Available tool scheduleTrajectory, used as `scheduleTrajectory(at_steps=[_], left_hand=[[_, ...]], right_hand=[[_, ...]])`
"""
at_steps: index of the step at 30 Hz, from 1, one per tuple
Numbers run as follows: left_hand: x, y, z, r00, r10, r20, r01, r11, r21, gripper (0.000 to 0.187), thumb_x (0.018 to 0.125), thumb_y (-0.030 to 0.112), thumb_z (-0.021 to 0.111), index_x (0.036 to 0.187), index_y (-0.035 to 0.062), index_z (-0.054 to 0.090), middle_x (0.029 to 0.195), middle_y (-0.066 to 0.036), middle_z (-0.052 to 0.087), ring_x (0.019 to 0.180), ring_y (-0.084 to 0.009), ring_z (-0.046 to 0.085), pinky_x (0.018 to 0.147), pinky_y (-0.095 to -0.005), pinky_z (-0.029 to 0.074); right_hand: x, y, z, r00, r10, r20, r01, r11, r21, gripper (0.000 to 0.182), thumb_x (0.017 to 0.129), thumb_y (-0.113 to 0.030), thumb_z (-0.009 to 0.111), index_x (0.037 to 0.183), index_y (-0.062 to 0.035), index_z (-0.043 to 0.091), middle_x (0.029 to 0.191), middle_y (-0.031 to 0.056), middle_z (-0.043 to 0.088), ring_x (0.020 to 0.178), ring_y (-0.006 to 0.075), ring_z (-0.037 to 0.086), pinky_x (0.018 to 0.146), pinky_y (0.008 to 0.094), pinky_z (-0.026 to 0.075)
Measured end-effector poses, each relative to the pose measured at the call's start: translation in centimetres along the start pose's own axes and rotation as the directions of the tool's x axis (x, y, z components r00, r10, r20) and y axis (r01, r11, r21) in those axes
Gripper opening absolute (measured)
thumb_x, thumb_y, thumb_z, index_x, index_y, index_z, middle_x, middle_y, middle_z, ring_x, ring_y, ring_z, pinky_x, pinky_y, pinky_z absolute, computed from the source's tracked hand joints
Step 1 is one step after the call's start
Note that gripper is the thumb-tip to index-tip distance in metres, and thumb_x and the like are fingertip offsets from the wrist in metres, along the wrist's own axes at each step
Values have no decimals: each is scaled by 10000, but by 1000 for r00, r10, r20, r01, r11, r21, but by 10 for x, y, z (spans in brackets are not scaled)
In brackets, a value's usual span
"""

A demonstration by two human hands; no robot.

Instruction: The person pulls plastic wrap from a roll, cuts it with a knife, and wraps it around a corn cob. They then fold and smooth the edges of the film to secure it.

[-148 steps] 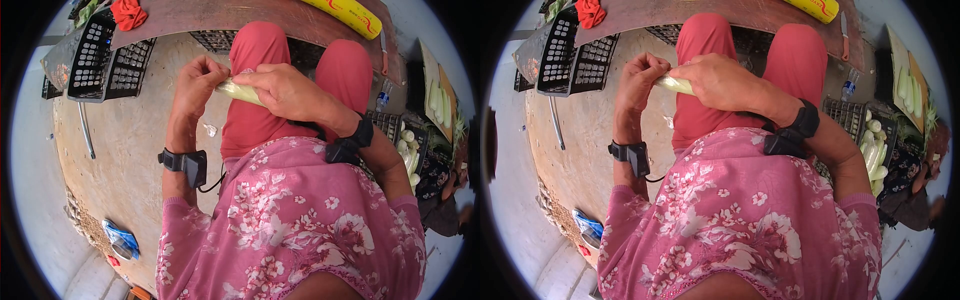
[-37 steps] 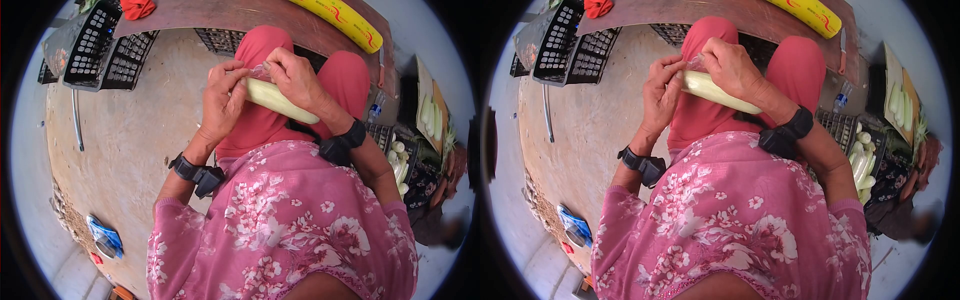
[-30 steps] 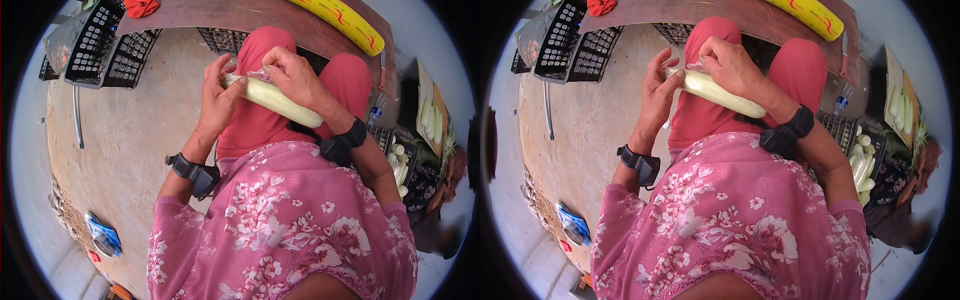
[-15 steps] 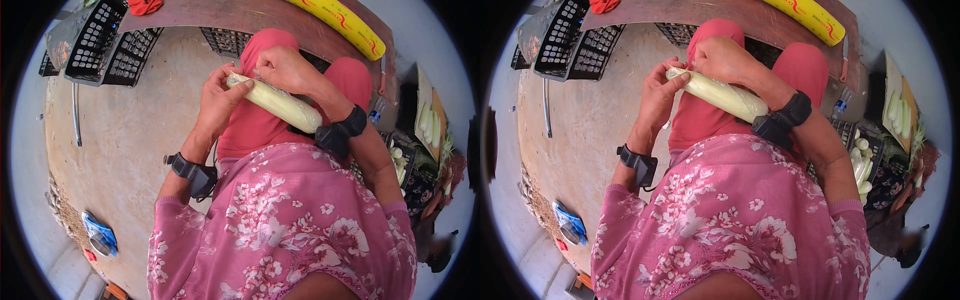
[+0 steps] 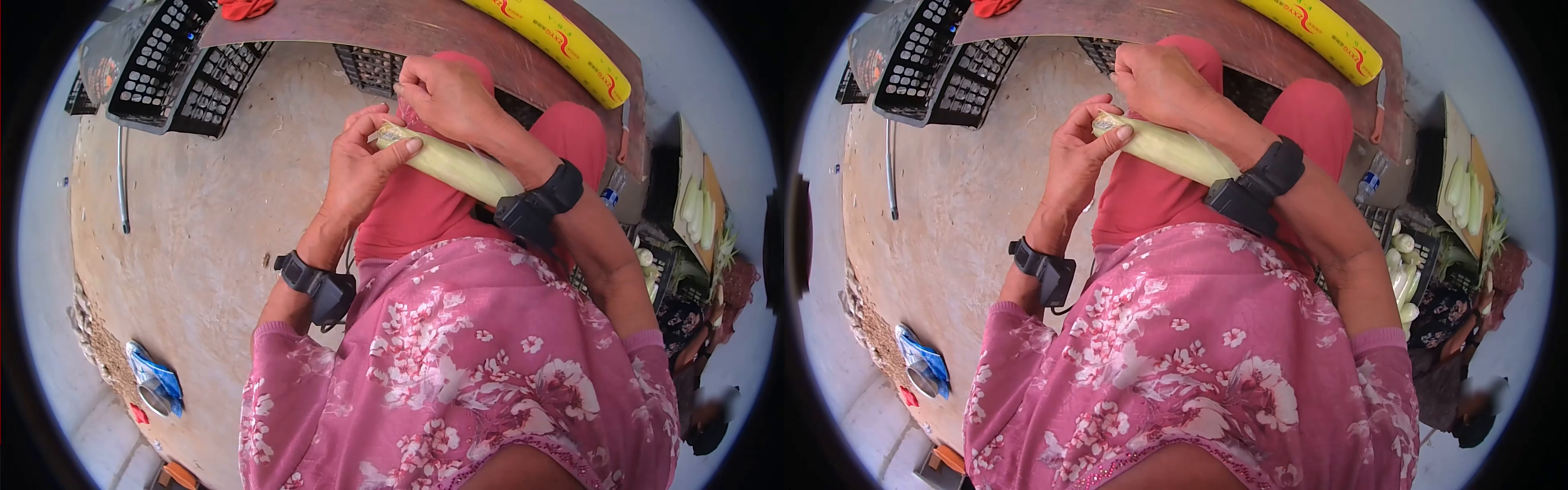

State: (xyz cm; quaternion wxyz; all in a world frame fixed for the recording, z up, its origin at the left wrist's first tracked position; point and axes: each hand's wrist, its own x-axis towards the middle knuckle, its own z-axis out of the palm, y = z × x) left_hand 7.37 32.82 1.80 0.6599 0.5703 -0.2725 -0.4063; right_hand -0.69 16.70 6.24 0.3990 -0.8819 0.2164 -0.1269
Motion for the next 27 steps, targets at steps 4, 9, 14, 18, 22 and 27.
scheduleTrajectory(at_steps=[4, 9, 14, 18, 22, 27], left_hand=[[1, 3, -1, 1000, -4, 23, 4, 1000, -3, 258, 826, 94, 796, 1039, 6, 680, 1371, -91, 466, 1091, -148, 588, 924, -302, 520], [3, -2, -5, 998, 63, 28, -65, 995, 82, 274, 831, 91, 789, 1061, 0, 672, 1243, -76, 569, 1036, -150, 617, 887, -298, 534], [1, 6, -2, 991, -109, 72, 115, 990, -80, 338, 849, 107, 776, 1130, -8, 628, 1008, -46, 664, 902, -155, 656, 814, -289, 545], [1, 9, 4, 993, -115, -28, 112, 990, -90, 403, 844, 48, 772, 1191, -13, 576, 911, -41, 647, 843, -105, 630, 729, -242, 530], [5, 12, 5, 989, -139, -50, 133, 985, -109, 443, 858, 55, 758, 1242, -1, 545, 909, -51, 648, 837, -109, 636, 686, -251, 533], [13, 11, -2, 977, -208, 38, 211, 973, -99, 240, 899, 99, 718, 1104, -1, 645, 910, -66, 677, 808, -131, 655, 664, -255, 543]], right_hand=[[7, 6, 11, 997, -74, -15, 73, 996, -51, 142, 896, -153, 633, 889, -11, 622, 697, 113, 647, 649, 213, 647, 612, 362, 487], [6, -7, 6, 991, -94, -90, 96, 995, 24, 139, 898, -157, 640, 885, -19, 630, 692, 96, 651, 631, 188, 648, 600, 341, 490], [-1, -19, -6, 992, -108, -67, 113, 991, 66, 155, 878, -157, 656, 870, -3, 635, 678, 112, 627, 598, 192, 605, 585, 352, 479], [-2, -19, -3, 997, -61, -51, 68, 988, 140, 158, 864, -151, 665, 864, 4, 634, 670, 114, 617, 591, 184, 591, 581, 353, 477], [0, -16, -1, 998, -42, -54, 51, 983, 173, 155, 867, -149, 668, 862, 2, 635, 665, 88, 617, 599, 143, 584, 577, 324, 471], [-4, -26, -2, 997, -58, -55, 64, 992, 112, 152, 884, -146, 659, 871, 5, 639, 652, 53, 613, 609, 94, 575, 564, 287, 453]])
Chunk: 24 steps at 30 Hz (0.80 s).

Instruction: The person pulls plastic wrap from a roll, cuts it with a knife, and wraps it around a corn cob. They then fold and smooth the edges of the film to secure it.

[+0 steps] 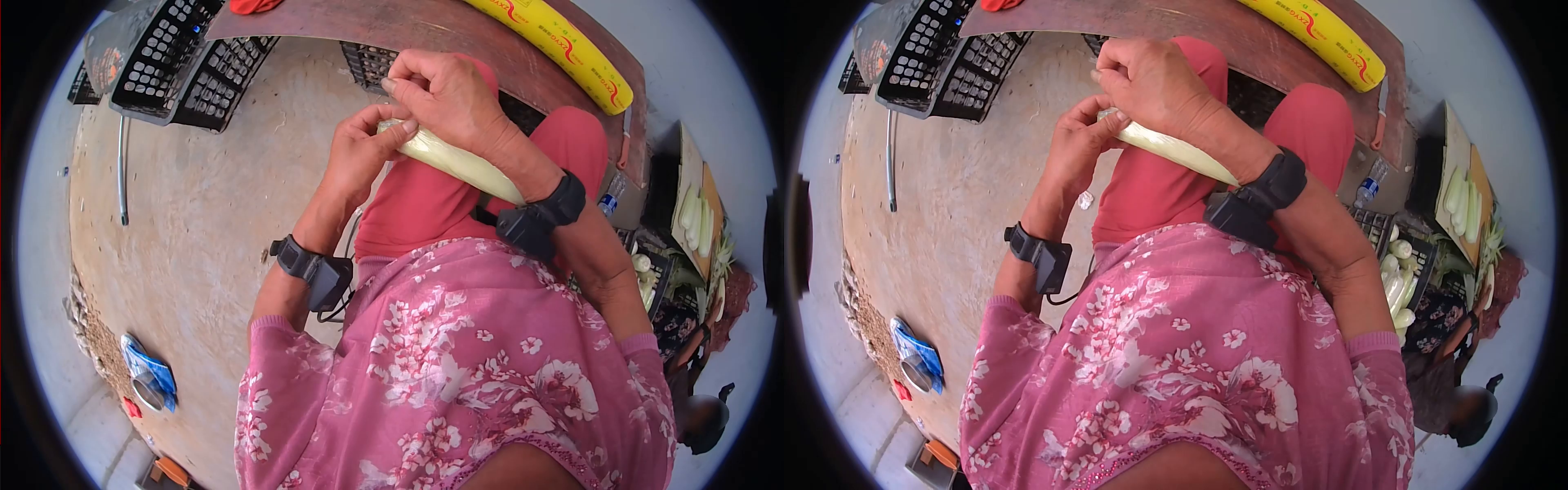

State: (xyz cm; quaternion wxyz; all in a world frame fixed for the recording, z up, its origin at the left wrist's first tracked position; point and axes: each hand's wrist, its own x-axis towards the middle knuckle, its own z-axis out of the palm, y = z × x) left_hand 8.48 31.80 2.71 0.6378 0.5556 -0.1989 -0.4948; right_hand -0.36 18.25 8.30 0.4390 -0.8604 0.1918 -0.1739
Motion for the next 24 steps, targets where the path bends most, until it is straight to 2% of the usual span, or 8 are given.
scheduleTrajectory(at_steps=[3, 6, 9, 12, 15, 24], left_hand=[[3, 3, 0, 999, -36, -32, 36, 999, -12, 150, 918, 107, 690, 1027, 5, 679, 916, -71, 691, 800, -140, 666, 665, -255, 558], [5, 4, -1, 998, -62, -32, 62, 998, 12, 158, 928, 95, 672, 1056, 2, 673, 923, -66, 690, 810, -137, 670, 661, -254, 569], [5, 6, -4, 995, -99, -31, 101, 993, 62, 170, 938, 91, 646, 1088, 13, 660, 967, -62, 698, 871, -149, 683, 714, -284, 591], [6, 5, -6, 993, -113, -28, 115, 992, 53, 176, 944, 108, 650, 1090, 11, 664, 964, -69, 701, 873, -154, 686, 715, -283, 590], [10, 8, -14, 989, -150, 6, 150, 987, 57, 180, 954, 128, 649, 1086, 8, 671, 998, -75, 700, 894, -160, 688, 722, -285, 596], [21, 8, -40, 945, -181, 274, 219, 969, -113, 173, 944, 106, 653, 1076, -6, 674, 1036, -101, 694, 939, -215, 689, 832, -360, 616]], right_hand=[[-4, -6, 2, 999, 23, 28, -23, 1000, 14, 152, 883, -142, 650, 875, 9, 638, 663, 57, 619, 621, 102, 581, 577, 287, 459], [-8, -6, 5, 998, 36, 43, -38, 999, 39, 148, 879, -136, 649, 876, 11, 638, 675, 62, 618, 627, 110, 580, 587, 289, 461], [-13, -4, 13, 1000, 8, -24, -7, 998, 56, 106, 865, -103, 596, 845, -7, 634, 674, 136, 643, 615, 232, 651, 590, 338, 510], [-19, -6, 17, 998, -5, -66, 9, 998, 61, 101, 869, -105, 604, 867, -8, 633, 725, 138, 667, 659, 249, 669, 610, 343, 519], [-19, 2, 24, 996, -1, -86, 15, 987, 161, 94, 877, -99, 609, 892, -8, 630, 769, 131, 679, 687, 246, 673, 630, 347, 522], [-19, -2, 25, 996, -76, -51, 83, 986, 147, 113, 890, -116, 646, 881, -7, 617, 758, 120, 671, 683, 238, 662, 635, 341, 515]])
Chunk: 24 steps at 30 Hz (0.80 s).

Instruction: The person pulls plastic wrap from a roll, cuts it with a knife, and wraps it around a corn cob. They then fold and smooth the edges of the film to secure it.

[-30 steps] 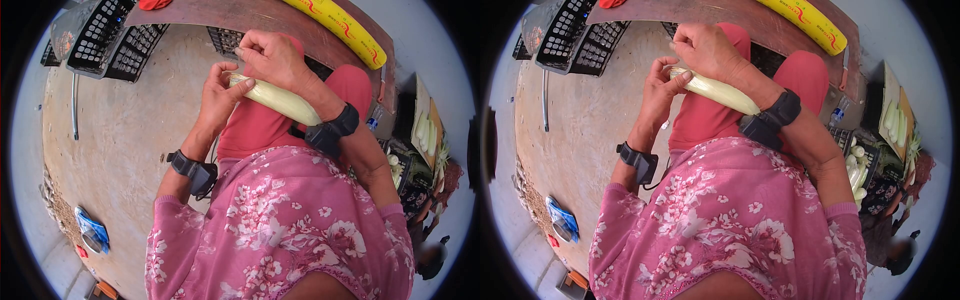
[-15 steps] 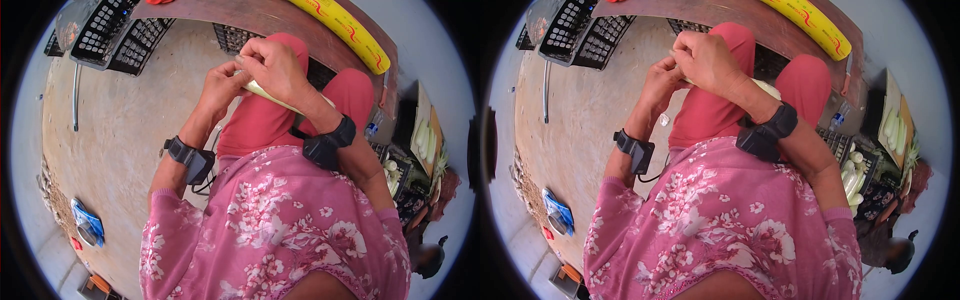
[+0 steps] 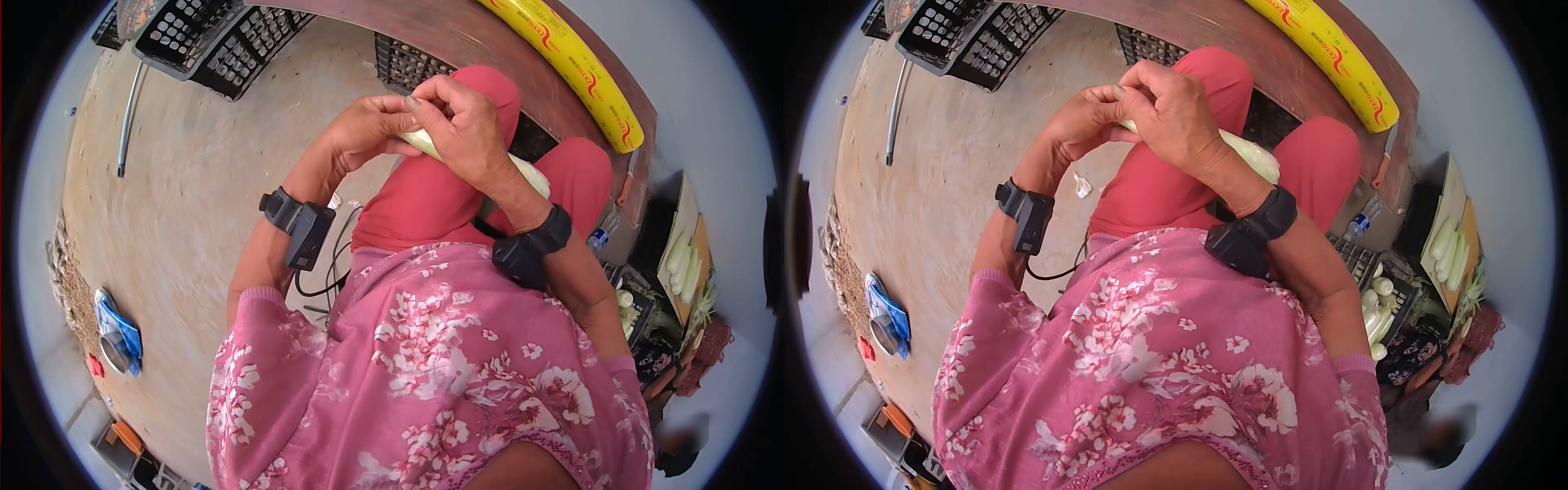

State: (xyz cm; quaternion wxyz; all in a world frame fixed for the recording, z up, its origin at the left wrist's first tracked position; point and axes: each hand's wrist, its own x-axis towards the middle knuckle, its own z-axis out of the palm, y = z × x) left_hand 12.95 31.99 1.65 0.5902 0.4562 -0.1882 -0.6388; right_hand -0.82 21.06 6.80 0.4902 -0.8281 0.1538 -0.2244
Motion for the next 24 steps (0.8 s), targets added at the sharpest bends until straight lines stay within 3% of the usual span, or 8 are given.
scheduleTrajectory(at_steps=[6, 9, 12, 13, 15, 18, 21, 24], left_hand=[[12, -3, -25, 984, -23, 175, 41, 994, -102, 210, 944, 75, 631, 1119, -39, 656, 1090, -155, 687, 1008, -282, 686, 878, -393, 606], [14, -1, -27, 978, -20, 206, 45, 992, -120, 220, 942, 68, 627, 1130, -42, 653, 1085, -168, 688, 1005, -286, 688, 889, -400, 604], [18, -5, -34, 951, 26, 307, 38, 979, -199, 221, 944, 17, 590, 1142, -61, 650, 1079, -170, 694, 988, -250, 702, 891, -394, 600], [19, -6, -37, 958, 0, 288, 62, 977, -206, 224, 940, 6, 584, 1144, -63, 648, 1077, -174, 694, 984, -250, 703, 888, -390, 599], [19, -7, -40, 967, -54, 249, 112, 969, -222, 231, 934, -16, 571, 1147, -67, 646, 1073, -180, 694, 976, -251, 706, 882, -382, 598], [20, -8, -39, 965, -91, 247, 157, 952, -262, 232, 931, -30, 557, 1142, -75, 642, 1064, -180, 696, 971, -256, 706, 871, -373, 598], [17, -5, -35, 959, -107, 261, 177, 949, -261, 230, 930, -38, 548, 1137, -85, 636, 1068, -185, 692, 966, -262, 704, 869, -375, 598], [13, -3, -29, 970, -136, 201, 188, 946, -266, 247, 921, -45, 552, 1151, -95, 624, 1083, -199, 686, 968, -268, 702, 874, -377, 595]], right_hand=[[2, -3, 2, 999, -35, 38, 37, 998, -45, 116, 889, -121, 664, 876, -14, 621, 772, 126, 659, 706, 242, 652, 643, 347, 507], [2, -1, 2, 991, -110, 72, 116, 990, -78, 105, 889, -115, 660, 878, -19, 619, 799, 133, 652, 735, 270, 652, 643, 365, 504], [1, 3, 6, 963, -245, 110, 261, 951, -167, 91, 885, -82, 684, 902, -13, 628, 771, 97, 615, 681, 207, 621, 609, 302, 485], [0, 2, 6, 946, -290, 142, 315, 927, -203, 87, 868, -75, 683, 883, -20, 618, 779, 97, 606, 688, 227, 621, 611, 315, 490], [-3, -3, 8, 904, -372, 210, 419, 868, -266, 88, 834, -61, 681, 843, -33, 599, 796, 98, 588, 704, 266, 623, 616, 342, 502], [-6, 4, 11, 750, -560, 352, 661, 649, -377, 100, 773, -73, 659, 781, -58, 560, 791, 68, 555, 734, 238, 617, 642, 353, 512], [-7, 10, 13, 611, -616, 497, 791, 498, -355, 85, 714, -101, 619, 732, -80, 539, 772, 43, 515, 763, 202, 586, 749, 344, 536], [-7, 8, 12, 563, -624, 542, 827, 431, -362, 66, 696, -119, 601, 715, -78, 552, 755, 31, 486, 773, 191, 557, 894, 372, 527]])
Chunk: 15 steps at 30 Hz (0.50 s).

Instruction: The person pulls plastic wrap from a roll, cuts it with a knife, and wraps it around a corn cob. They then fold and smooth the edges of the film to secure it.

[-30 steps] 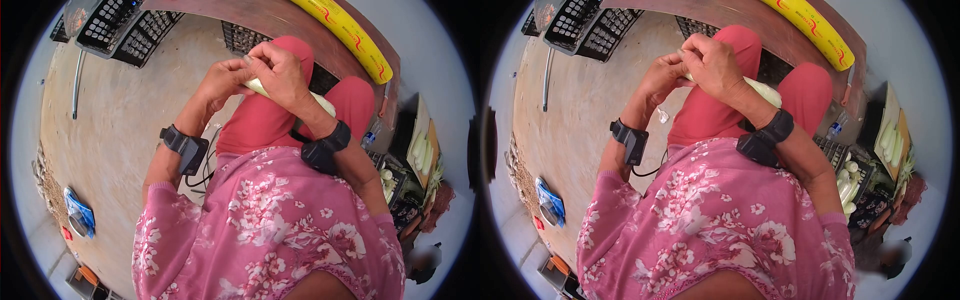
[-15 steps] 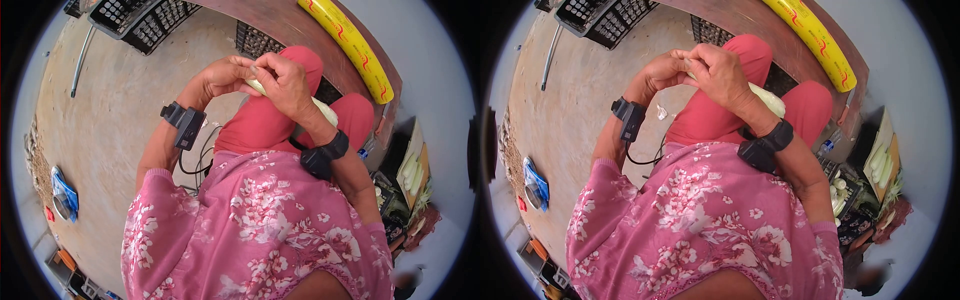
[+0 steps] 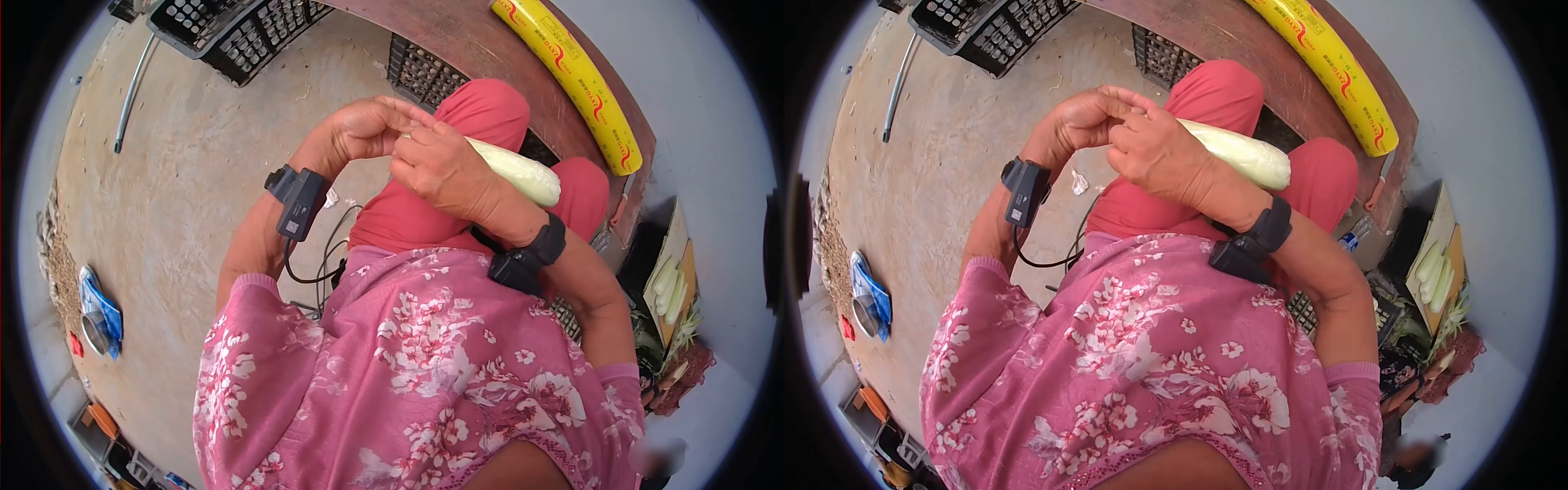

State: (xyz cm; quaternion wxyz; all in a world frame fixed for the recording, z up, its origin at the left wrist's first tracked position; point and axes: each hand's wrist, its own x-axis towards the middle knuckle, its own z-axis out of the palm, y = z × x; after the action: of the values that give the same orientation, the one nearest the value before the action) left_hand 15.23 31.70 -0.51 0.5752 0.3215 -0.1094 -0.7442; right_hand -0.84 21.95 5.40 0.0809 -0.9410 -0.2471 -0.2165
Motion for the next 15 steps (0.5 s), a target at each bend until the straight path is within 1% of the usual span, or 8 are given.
scheduleTrajectory(at_steps=[3, 6, 9, 12, 14, 15], left_hand=[[-2, 0, 7, 992, 4, -129, 2, 999, 49, 256, 916, -42, 560, 1160, -91, 619, 1089, -198, 682, 969, -269, 699, 881, -377, 589], [0, -3, -3, 1000, 14, -18, -14, 1000, 8, 252, 921, -35, 556, 1160, -86, 616, 1084, -189, 681, 972, -260, 692, 896, -365, 579], [-2, -5, -7, 994, 54, 94, -46, 994, -95, 240, 941, 21, 585, 1157, -80, 616, 1085, -168, 681, 984, -242, 682, 908, -347, 568], [-3, -5, -2, 982, 78, 174, -60, 993, -105, 262, 954, 75, 608, 1173, -69, 610, 1101, -151, 680, 997, -221, 676, 917, -334, 560], [-3, -7, 10, 998, 61, -24, -58, 994, 95, 265, 957, 93, 617, 1181, -49, 616, 1109, -135, 681, 997, -207, 674, 919, -330, 558], [-3, -7, 15, 990, 66, -124, -41, 980, 193, 267, 959, 102, 621, 1185, -39, 619, 1113, -127, 682, 998, -201, 674, 920, -328, 557]], right_hand=[[-6, -1, 8, 997, -23, 74, 31, 992, -119, 88, 674, -163, 630, 637, -96, 588, 744, 34, 520, 831, 219, 583, 917, 441, 505], [-7, -2, 9, 994, -24, 107, 43, 984, -173, 86, 685, -193, 618, 649, -115, 621, 749, 25, 526, 814, 201, 571, 912, 419, 490], [-8, -4, 11, 991, -15, 130, 46, 970, -240, 96, 695, -216, 609, 656, -133, 637, 750, 22, 530, 802, 197, 564, 901, 418, 481], [-7, -4, 8, 986, -15, 165, 63, 955, -289, 96, 687, -223, 612, 655, -140, 647, 748, 13, 532, 795, 197, 560, 834, 387, 478], [-10, -3, 12, 987, -35, 159, 76, 964, -255, 98, 685, -222, 614, 658, -137, 655, 748, 16, 537, 797, 202, 559, 795, 373, 469], [-10, -2, 13, 987, -46, 155, 82, 968, -237, 100, 683, -222, 615, 660, -135, 659, 748, 17, 539, 798, 204, 559, 775, 366, 465]])
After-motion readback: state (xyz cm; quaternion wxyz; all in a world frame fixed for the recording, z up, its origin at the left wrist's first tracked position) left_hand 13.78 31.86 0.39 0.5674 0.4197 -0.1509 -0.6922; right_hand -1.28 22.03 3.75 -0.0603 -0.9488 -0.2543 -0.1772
